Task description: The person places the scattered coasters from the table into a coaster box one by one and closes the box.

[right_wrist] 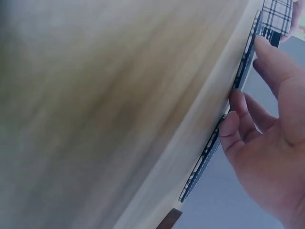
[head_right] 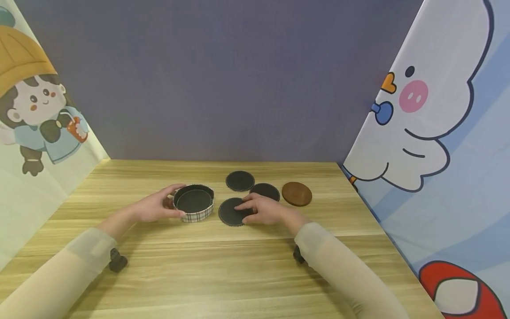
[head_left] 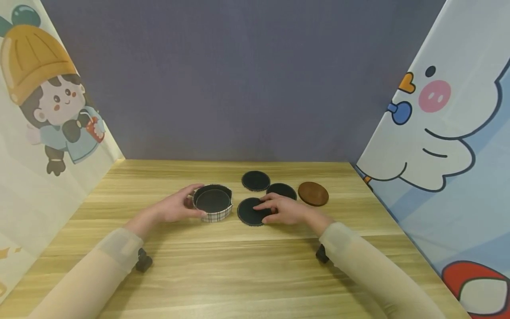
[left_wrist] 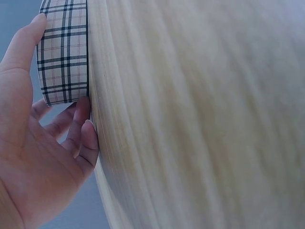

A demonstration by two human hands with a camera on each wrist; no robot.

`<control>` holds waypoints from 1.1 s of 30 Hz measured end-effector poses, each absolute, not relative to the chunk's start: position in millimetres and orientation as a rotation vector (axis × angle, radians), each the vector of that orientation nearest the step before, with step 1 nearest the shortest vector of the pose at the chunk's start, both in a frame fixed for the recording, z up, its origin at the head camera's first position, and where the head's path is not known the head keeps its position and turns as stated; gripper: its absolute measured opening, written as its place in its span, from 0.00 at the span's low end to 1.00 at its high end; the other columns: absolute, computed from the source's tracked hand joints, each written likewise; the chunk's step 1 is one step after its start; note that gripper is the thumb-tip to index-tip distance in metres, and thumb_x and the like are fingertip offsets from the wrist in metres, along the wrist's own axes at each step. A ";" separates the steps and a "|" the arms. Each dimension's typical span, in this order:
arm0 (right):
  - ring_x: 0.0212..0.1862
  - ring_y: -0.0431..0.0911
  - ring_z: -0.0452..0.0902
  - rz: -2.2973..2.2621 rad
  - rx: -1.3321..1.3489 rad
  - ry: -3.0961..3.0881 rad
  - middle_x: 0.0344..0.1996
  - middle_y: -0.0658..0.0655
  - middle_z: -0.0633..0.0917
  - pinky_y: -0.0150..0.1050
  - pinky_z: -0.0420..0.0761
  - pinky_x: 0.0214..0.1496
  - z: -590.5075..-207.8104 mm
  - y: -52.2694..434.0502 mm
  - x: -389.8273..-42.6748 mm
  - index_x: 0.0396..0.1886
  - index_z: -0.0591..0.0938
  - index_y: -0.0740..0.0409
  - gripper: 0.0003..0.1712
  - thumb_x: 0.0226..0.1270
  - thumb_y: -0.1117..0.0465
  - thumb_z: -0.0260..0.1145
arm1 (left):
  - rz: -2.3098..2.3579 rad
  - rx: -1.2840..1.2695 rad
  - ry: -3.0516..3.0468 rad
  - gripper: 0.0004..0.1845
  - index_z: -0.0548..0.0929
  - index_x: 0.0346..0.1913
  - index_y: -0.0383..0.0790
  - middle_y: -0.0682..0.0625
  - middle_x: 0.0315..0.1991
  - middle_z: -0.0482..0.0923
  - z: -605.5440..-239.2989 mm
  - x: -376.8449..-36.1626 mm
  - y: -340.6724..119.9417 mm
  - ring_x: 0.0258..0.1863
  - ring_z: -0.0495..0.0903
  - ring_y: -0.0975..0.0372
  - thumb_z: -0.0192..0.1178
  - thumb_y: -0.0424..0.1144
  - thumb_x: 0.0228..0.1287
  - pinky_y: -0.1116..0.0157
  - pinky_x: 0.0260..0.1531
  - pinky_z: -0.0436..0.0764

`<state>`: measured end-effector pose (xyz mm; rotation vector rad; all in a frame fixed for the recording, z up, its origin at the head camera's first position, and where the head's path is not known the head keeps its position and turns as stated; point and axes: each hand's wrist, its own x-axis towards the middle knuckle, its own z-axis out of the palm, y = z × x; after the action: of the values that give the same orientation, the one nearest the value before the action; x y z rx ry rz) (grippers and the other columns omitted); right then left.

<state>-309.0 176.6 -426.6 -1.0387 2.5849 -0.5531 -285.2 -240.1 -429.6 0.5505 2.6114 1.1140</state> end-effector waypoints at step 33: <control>0.43 0.37 0.76 -0.625 -1.097 2.515 0.82 0.58 0.69 0.33 0.79 0.49 -425.3 188.6 -267.4 0.72 0.85 0.36 0.26 0.77 0.48 0.76 | 1.110 0.532 2.614 0.61 0.50 0.90 0.45 0.28 0.79 0.66 -428.6 -284.0 -238.6 0.64 0.84 0.44 0.79 0.56 0.66 0.43 0.63 0.86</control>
<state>-267.4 188.6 -425.3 -1.0967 2.5149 -0.6250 -284.0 -238.6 -428.6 0.5321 2.6142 1.1098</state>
